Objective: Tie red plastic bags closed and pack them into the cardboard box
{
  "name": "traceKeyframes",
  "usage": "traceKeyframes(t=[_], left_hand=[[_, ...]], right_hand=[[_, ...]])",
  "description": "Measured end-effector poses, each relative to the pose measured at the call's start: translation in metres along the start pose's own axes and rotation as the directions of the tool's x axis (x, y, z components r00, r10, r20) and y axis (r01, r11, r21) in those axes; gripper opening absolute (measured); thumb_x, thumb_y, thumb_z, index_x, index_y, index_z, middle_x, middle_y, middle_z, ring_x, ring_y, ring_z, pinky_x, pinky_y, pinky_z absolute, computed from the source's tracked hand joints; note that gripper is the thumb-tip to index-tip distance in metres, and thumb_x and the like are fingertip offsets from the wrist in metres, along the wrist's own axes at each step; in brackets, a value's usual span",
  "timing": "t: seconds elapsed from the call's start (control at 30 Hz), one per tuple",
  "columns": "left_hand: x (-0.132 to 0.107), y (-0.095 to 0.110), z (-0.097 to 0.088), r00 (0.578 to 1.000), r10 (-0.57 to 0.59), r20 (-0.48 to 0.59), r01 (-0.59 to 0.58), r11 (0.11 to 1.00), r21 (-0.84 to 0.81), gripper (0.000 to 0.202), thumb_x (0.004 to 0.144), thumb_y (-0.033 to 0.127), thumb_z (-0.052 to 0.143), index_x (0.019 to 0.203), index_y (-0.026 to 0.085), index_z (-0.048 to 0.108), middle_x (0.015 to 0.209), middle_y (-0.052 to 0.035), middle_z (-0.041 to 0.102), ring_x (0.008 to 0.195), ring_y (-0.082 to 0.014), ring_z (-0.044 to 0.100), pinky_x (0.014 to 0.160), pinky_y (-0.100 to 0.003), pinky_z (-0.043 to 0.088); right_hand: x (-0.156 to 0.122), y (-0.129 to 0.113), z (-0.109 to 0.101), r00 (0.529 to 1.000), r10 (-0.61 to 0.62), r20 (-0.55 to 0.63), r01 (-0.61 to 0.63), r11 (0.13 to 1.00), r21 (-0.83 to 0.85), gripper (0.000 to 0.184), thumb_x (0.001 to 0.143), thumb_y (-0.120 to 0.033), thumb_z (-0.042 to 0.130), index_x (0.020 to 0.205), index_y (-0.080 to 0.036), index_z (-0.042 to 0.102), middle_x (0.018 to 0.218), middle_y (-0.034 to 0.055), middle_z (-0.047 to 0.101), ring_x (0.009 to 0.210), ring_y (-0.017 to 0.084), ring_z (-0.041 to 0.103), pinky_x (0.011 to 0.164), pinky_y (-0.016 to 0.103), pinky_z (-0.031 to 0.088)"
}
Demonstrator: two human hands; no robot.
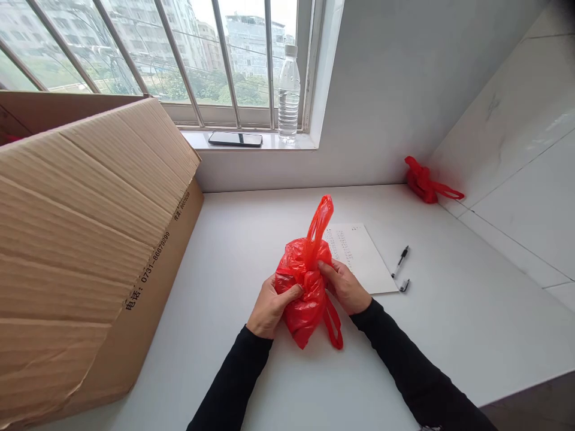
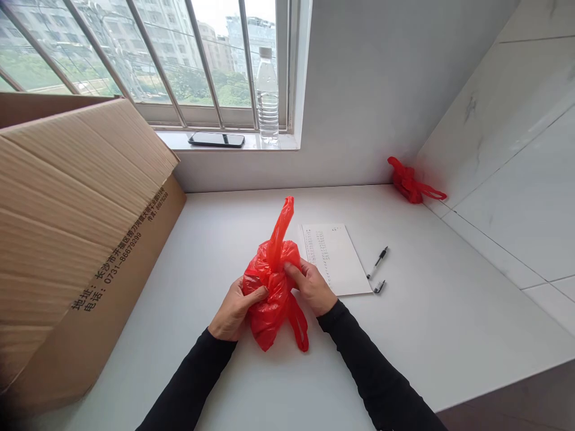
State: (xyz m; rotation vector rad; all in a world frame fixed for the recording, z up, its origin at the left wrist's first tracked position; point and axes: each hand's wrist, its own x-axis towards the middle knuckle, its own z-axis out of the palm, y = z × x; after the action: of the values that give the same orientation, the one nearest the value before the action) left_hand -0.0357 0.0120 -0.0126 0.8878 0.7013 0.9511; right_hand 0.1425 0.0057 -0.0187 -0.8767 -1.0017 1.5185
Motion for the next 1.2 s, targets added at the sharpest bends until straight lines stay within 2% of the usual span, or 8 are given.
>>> traceKeyframes(t=[0.1, 0.23, 0.43, 0.53, 0.67, 0.9, 1.03, 1.2], left_hand=[[0.002, -0.003, 0.001, 0.998, 0.029, -0.051, -0.03, 0.999, -0.026, 0.038, 0.07, 0.031, 0.087, 0.1, 0.016, 0.07, 0.094, -0.0084, 0.074, 0.09, -0.0239, 0.069, 0.082, -0.033, 0.055], [0.005, -0.005, 0.002, 0.993, 0.017, -0.116, -0.018, 1.0, -0.005, 0.035, 0.071, 0.037, 0.086, 0.092, 0.013, 0.072, 0.087, -0.0088, 0.074, 0.083, -0.0218, 0.068, 0.075, -0.029, 0.054], [0.004, -0.003, 0.002, 0.98, 0.04, -0.197, -0.058, 0.995, -0.086, 0.03, 0.075, 0.038, 0.081, 0.094, 0.017, 0.07, 0.09, -0.0062, 0.074, 0.087, -0.0226, 0.069, 0.08, -0.032, 0.054], [0.001, 0.001, 0.003, 0.99, 0.028, -0.139, -0.04, 0.996, -0.083, 0.026, 0.078, 0.032, 0.079, 0.097, 0.017, 0.069, 0.097, -0.0074, 0.073, 0.091, -0.0234, 0.068, 0.083, -0.033, 0.054], [-0.001, 0.005, 0.003, 1.0, 0.015, 0.013, -0.016, 0.996, 0.085, 0.034, 0.075, 0.031, 0.082, 0.103, 0.016, 0.068, 0.102, -0.0102, 0.073, 0.093, -0.025, 0.067, 0.083, -0.033, 0.053], [0.002, -0.001, 0.001, 0.986, 0.041, -0.164, -0.03, 0.997, 0.067, 0.034, 0.071, 0.035, 0.085, 0.094, 0.015, 0.069, 0.096, -0.0089, 0.074, 0.092, -0.0252, 0.068, 0.083, -0.033, 0.053], [0.001, -0.002, 0.002, 0.985, 0.036, -0.17, -0.018, 0.994, 0.109, 0.033, 0.067, 0.035, 0.087, 0.088, 0.014, 0.071, 0.089, -0.0079, 0.074, 0.087, -0.025, 0.067, 0.075, -0.03, 0.053], [0.001, -0.004, 0.001, 0.983, 0.035, -0.181, -0.02, 0.996, 0.083, 0.034, 0.073, 0.042, 0.083, 0.089, 0.014, 0.071, 0.09, -0.0077, 0.074, 0.086, -0.0236, 0.066, 0.076, -0.03, 0.052]], right_hand=[[-0.001, -0.004, 0.003, 0.999, -0.026, 0.043, 0.027, 1.0, -0.012, 0.03, 0.091, -0.044, 0.067, 0.111, -0.022, 0.068, 0.102, 0.0042, 0.073, 0.089, 0.02, 0.066, 0.083, 0.033, 0.053], [0.0, -0.005, 0.004, 0.995, -0.096, -0.029, 0.093, 0.993, -0.075, 0.027, 0.089, -0.043, 0.069, 0.105, -0.022, 0.07, 0.097, 0.0031, 0.073, 0.089, 0.02, 0.065, 0.083, 0.032, 0.052], [0.001, -0.002, 0.004, 0.998, -0.047, -0.053, 0.044, 0.998, -0.048, 0.026, 0.09, -0.047, 0.066, 0.102, -0.023, 0.066, 0.087, 0.0004, 0.067, 0.074, 0.015, 0.06, 0.069, 0.028, 0.052], [0.002, -0.002, 0.004, 0.991, -0.103, -0.09, 0.095, 0.992, -0.084, 0.025, 0.088, -0.045, 0.07, 0.096, -0.022, 0.065, 0.083, -0.0009, 0.065, 0.071, 0.013, 0.058, 0.066, 0.025, 0.05], [0.002, 0.0, 0.002, 0.984, -0.123, -0.126, 0.112, 0.989, -0.093, 0.025, 0.089, -0.046, 0.068, 0.089, -0.021, 0.064, 0.077, -0.0023, 0.063, 0.066, 0.012, 0.054, 0.062, 0.024, 0.048], [0.0, -0.004, 0.004, 0.999, -0.04, 0.018, 0.042, 0.991, -0.124, 0.035, 0.088, -0.048, 0.068, 0.113, -0.024, 0.065, 0.103, 0.0033, 0.069, 0.084, 0.018, 0.063, 0.075, 0.03, 0.052], [-0.001, -0.004, 0.003, 0.996, -0.09, 0.019, 0.092, 0.981, -0.172, 0.038, 0.085, -0.05, 0.071, 0.11, -0.022, 0.068, 0.097, 0.003, 0.07, 0.078, 0.017, 0.061, 0.071, 0.029, 0.05], [-0.002, 0.0, 0.006, 0.997, -0.076, -0.032, 0.07, 0.985, -0.16, 0.036, 0.092, -0.053, 0.061, 0.105, -0.021, 0.068, 0.083, 0.0008, 0.066, 0.069, 0.014, 0.055, 0.063, 0.026, 0.047]])
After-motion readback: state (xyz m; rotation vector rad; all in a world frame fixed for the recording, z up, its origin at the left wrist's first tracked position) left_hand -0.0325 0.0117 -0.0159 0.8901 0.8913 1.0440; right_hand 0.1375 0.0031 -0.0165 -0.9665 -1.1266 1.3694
